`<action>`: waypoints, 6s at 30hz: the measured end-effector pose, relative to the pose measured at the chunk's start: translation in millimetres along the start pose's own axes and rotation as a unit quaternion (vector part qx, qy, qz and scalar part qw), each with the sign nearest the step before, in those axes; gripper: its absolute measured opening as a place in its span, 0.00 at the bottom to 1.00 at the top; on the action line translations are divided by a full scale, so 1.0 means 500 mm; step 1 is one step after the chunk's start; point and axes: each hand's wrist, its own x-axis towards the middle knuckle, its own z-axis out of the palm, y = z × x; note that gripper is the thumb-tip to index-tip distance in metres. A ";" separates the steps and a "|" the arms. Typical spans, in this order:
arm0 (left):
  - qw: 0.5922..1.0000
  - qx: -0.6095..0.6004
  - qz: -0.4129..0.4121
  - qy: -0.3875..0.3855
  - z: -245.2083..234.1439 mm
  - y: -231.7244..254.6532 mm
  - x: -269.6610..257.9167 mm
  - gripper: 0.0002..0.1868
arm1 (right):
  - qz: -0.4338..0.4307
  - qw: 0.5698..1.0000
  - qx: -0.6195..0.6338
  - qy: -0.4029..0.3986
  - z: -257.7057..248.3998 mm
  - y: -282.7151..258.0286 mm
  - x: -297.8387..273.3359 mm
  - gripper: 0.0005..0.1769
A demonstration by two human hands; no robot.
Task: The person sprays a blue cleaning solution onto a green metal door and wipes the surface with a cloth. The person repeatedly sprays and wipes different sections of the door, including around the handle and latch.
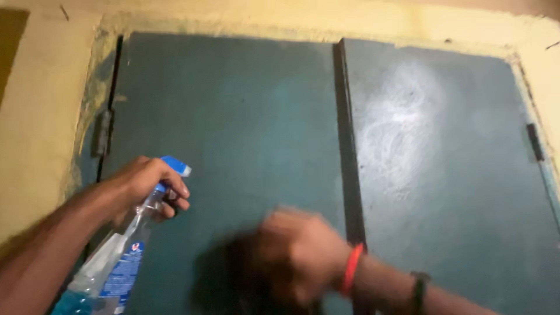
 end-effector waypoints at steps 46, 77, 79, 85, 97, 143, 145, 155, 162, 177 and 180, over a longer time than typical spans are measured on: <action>0.985 -0.093 0.146 -0.017 -0.042 0.093 0.110 0.17 | -0.023 0.985 -0.169 -0.033 -0.060 0.091 0.114 0.27; 0.982 -0.093 0.113 0.123 -0.272 -0.017 0.081 0.13 | 0.283 0.917 -0.229 0.162 -0.047 0.204 0.339 0.19; 0.976 -0.082 0.131 0.152 -0.339 -0.024 0.072 0.17 | 0.376 0.863 -0.266 0.209 -0.022 0.212 0.394 0.19; 0.981 -0.046 0.120 0.142 -0.446 -0.019 0.086 0.10 | 0.392 0.839 -0.290 0.242 0.035 0.258 0.550 0.33; 0.975 -0.109 0.140 0.137 -0.372 -0.032 0.173 0.12 | 0.309 0.902 -0.100 0.284 0.071 0.350 0.782 0.28; 0.977 -0.052 0.194 0.066 -0.383 -0.015 0.117 0.11 | 0.185 0.971 -0.091 0.118 0.183 -0.004 0.499 0.23; 0.968 -0.065 0.233 0.070 -0.375 -0.016 0.121 0.07 | 0.136 0.985 -0.082 0.059 0.181 -0.019 0.479 0.20; 0.971 -0.132 0.190 -0.062 -0.295 -0.009 0.125 0.04 | 0.295 0.917 -0.188 0.193 0.053 0.058 0.408 0.27; 0.977 -0.083 0.190 -0.055 -0.250 0.010 0.050 0.10 | 0.122 0.965 -0.113 -0.202 0.140 -0.089 0.325 0.35; 0.975 -0.126 0.184 0.007 -0.108 0.000 0.028 0.10 | 0.215 0.949 -0.151 0.173 0.026 0.041 0.204 0.31; 0.979 -0.101 0.178 -0.015 -0.068 0.027 0.021 0.10 | 0.053 0.997 -0.049 0.039 0.048 -0.006 0.156 0.31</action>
